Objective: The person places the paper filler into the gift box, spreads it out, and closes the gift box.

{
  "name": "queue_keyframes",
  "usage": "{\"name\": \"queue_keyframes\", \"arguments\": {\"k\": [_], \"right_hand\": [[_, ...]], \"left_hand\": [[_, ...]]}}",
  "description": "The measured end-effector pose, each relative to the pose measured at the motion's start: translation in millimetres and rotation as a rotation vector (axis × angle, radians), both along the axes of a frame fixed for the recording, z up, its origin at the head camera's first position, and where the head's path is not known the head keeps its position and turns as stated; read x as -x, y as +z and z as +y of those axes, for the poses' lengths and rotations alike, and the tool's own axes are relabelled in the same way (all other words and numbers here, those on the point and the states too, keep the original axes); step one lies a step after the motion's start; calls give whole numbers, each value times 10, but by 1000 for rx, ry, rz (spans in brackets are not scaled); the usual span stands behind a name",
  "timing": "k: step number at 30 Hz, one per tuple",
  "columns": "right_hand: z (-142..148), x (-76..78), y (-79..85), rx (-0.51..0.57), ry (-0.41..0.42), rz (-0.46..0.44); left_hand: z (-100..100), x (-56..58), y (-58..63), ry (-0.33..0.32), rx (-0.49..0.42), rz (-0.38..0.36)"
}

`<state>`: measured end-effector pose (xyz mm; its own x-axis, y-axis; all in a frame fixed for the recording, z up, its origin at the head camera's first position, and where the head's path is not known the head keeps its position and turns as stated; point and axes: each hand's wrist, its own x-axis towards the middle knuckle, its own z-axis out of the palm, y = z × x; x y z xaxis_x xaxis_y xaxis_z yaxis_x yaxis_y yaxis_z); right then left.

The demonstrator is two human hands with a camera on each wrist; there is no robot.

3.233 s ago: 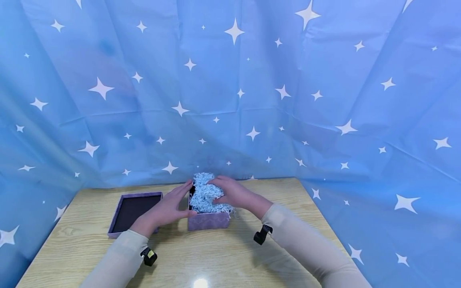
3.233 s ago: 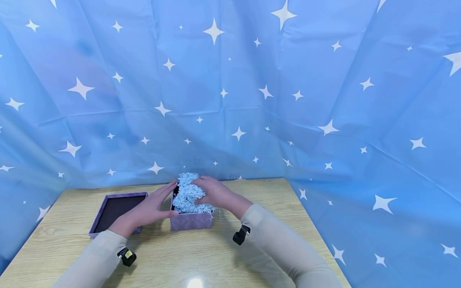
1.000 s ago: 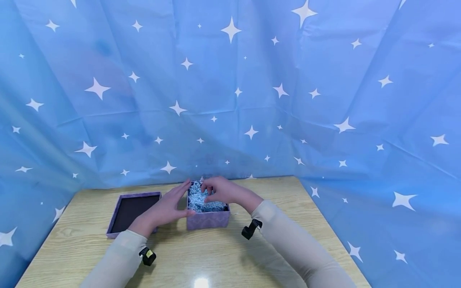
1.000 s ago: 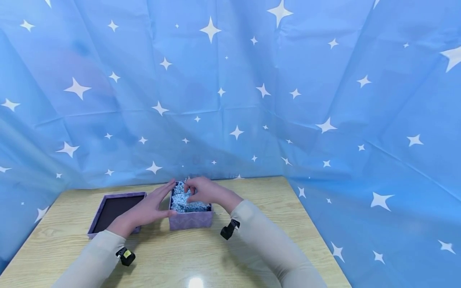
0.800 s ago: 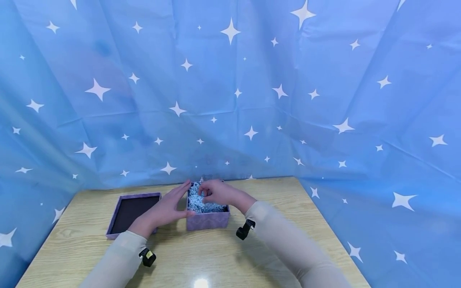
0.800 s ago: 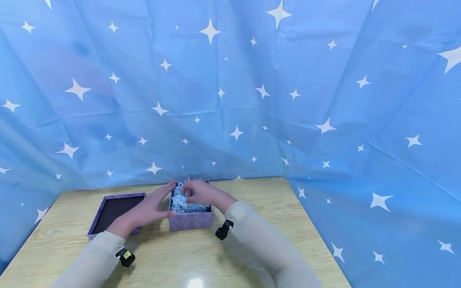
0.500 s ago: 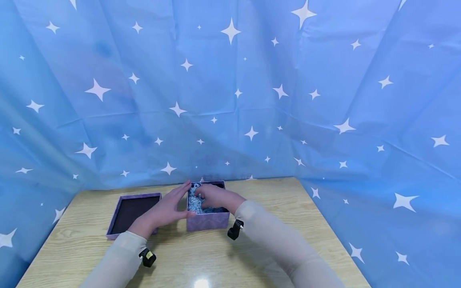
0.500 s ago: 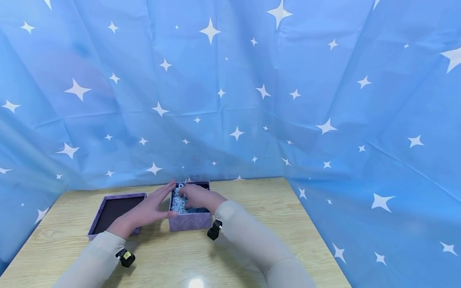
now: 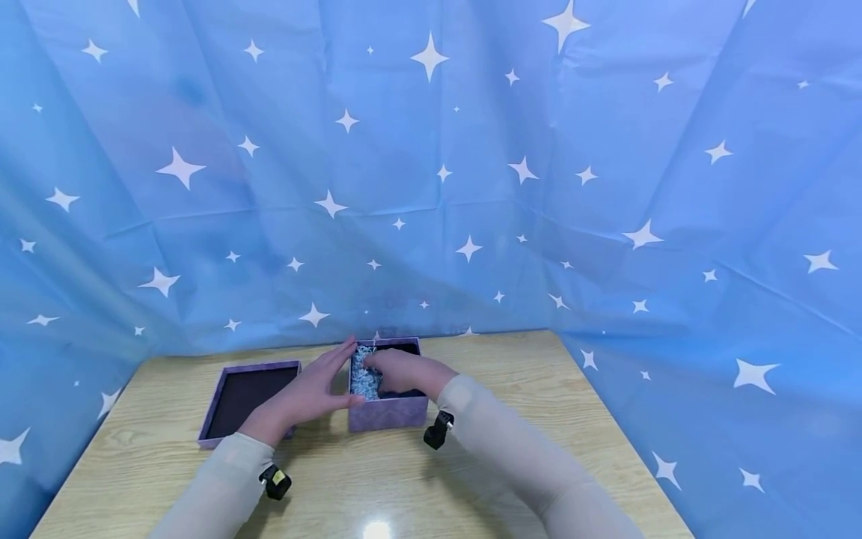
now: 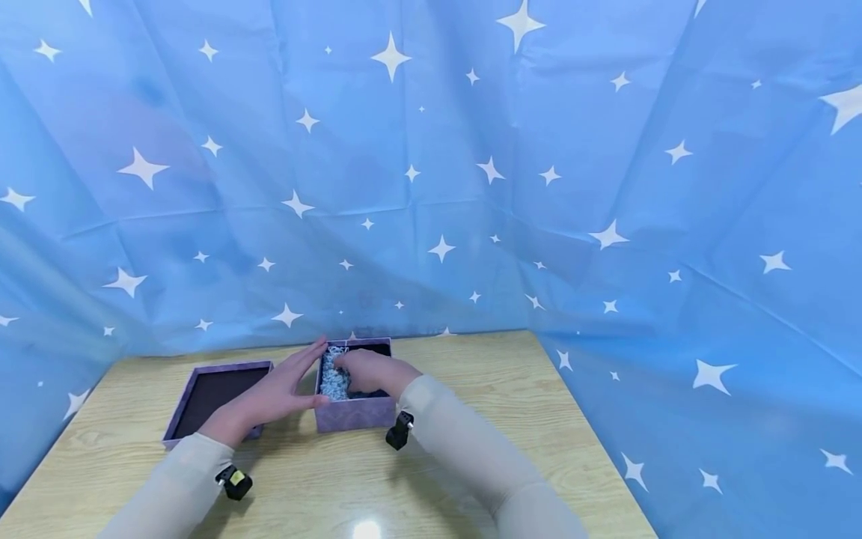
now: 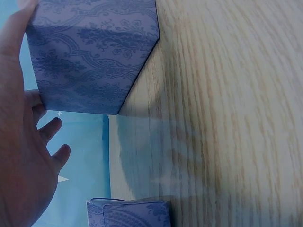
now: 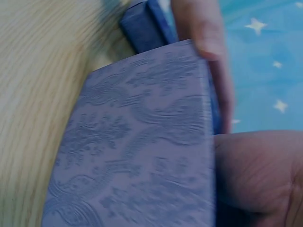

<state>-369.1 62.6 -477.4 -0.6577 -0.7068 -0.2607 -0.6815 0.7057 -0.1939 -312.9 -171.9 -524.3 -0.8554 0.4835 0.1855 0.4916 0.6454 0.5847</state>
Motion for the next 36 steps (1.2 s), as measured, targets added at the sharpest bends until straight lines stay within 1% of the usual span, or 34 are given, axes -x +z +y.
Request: {"name": "queue_keyframes", "arguments": {"k": [4, 7, 13, 17, 20, 25, 32, 36], "right_hand": [[176, -28, 146, 143, 15, -53], [338, -47, 247, 251, 3, -81], [717, -132, 392, 443, -63, -93], [996, -228, 396, 512, -124, -73], [1179, -269, 329, 526, -175, -64], [1375, -281, 107, 507, -212, -49], [1471, -303, -234, 488, -231, -88], [1481, -307, -439, 470, -248, -80]], "left_hand": [[-2, -7, 0, 9, 2, -15], [0, -12, 8, 12, 7, -17], [-3, -20, 5, 17, 17, -10], [2, -24, 6, 16, 23, -6], [3, -21, 7, 15, 23, 1], [2, -10, -2, 9, 22, 7], [10, -12, 2, 6, 10, -8], [21, -7, -5, 5, 9, -10]]}}
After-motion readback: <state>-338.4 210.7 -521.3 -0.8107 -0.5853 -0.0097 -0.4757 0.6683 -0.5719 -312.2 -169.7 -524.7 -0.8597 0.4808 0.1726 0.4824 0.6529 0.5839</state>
